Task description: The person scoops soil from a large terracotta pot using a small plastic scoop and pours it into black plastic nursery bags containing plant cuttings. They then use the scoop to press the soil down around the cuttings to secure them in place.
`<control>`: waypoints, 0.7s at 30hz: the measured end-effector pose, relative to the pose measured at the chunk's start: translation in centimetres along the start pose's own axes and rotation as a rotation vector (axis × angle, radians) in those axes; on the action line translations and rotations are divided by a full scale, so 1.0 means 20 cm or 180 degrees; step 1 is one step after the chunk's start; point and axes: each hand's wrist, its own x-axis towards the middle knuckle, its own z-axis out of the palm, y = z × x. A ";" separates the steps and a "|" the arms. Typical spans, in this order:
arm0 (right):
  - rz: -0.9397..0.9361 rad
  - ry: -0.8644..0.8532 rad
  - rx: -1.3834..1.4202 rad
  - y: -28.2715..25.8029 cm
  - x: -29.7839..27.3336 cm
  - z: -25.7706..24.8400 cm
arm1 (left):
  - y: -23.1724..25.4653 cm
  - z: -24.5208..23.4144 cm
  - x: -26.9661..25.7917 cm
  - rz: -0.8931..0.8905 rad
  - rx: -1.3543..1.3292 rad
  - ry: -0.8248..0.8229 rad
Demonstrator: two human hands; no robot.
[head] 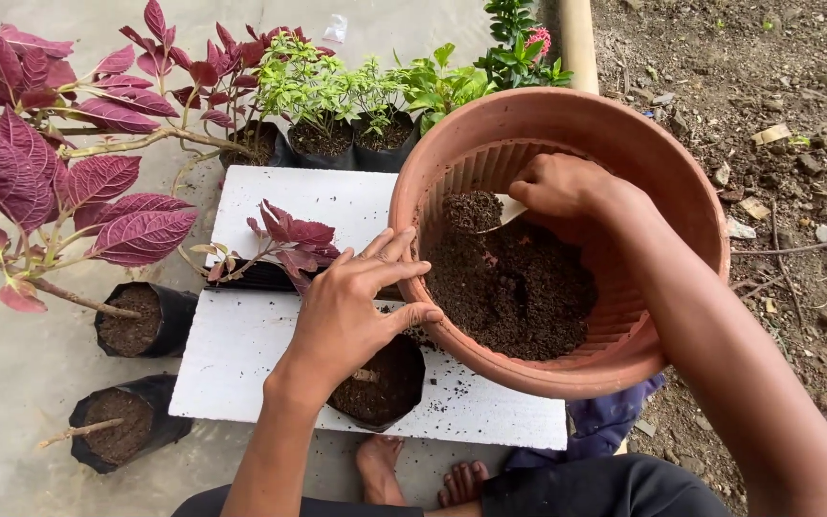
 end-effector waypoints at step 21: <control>-0.0099 -0.0210 0.0612 -0.21 -0.26 -0.06 | 0.04 0.00 0.03 -0.0272 0.0735 -0.0324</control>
